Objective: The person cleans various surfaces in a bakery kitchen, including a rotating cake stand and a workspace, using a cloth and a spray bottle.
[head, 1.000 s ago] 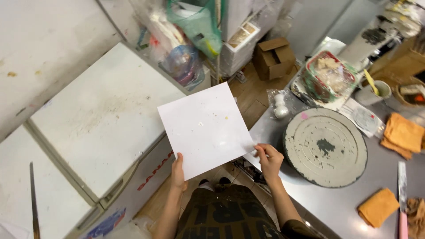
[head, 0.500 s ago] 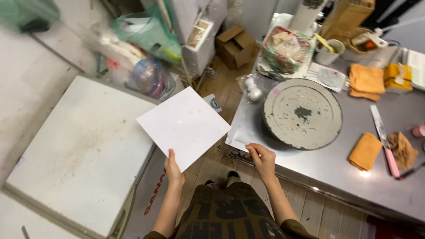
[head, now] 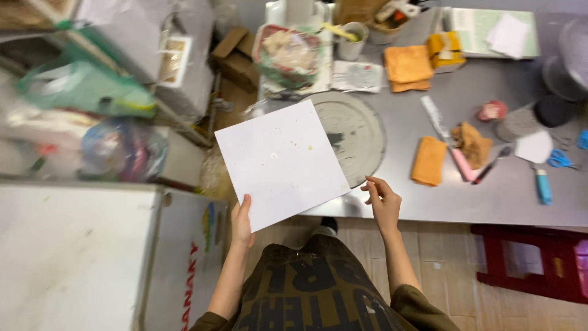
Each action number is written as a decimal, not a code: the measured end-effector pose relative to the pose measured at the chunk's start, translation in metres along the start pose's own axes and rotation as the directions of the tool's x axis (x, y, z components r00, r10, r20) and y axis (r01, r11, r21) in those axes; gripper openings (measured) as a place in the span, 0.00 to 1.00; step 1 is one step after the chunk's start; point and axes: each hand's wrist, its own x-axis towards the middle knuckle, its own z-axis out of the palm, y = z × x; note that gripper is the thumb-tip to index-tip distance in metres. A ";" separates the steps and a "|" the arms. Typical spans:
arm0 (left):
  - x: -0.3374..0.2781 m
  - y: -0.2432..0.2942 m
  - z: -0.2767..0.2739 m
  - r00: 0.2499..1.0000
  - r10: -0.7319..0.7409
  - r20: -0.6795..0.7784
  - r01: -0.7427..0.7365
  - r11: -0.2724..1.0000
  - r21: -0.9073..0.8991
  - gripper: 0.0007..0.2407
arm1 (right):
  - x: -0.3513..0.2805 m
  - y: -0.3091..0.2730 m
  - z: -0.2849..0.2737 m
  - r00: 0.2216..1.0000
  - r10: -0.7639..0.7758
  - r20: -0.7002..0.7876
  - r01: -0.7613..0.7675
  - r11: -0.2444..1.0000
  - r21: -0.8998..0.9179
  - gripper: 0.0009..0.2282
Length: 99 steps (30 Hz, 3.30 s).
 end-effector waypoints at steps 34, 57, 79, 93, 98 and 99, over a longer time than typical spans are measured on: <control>0.097 -0.051 0.205 0.922 0.108 0.373 -0.027 0.976 -0.216 0.35 | 0.156 -0.044 -0.071 0.981 -0.018 0.195 0.071 0.961 -0.266 0.17; 0.004 0.031 0.013 0.925 0.371 -0.081 -0.379 0.896 -0.233 0.40 | 0.095 -0.182 0.152 0.570 -0.680 0.461 0.814 0.541 -0.209 0.13; 0.021 0.083 -0.109 0.949 0.274 -0.154 -0.299 0.939 -0.172 0.49 | -0.021 -0.188 0.290 0.372 -0.618 0.692 0.879 0.474 -0.049 0.16; 0.020 0.062 -0.152 0.965 0.227 -0.131 -0.245 0.959 -0.142 0.47 | 0.029 -0.198 0.314 0.579 -0.494 0.648 0.750 0.635 -0.186 0.17; 0.025 0.075 -0.145 0.966 0.225 -0.131 -0.244 0.958 -0.154 0.50 | -0.038 -0.177 0.328 0.414 -0.490 0.767 0.828 0.554 -0.093 0.15; 0.026 0.077 -0.143 0.967 0.223 -0.124 -0.243 0.952 -0.187 0.50 | -0.053 -0.178 0.326 0.371 -0.518 0.771 0.854 0.516 -0.065 0.15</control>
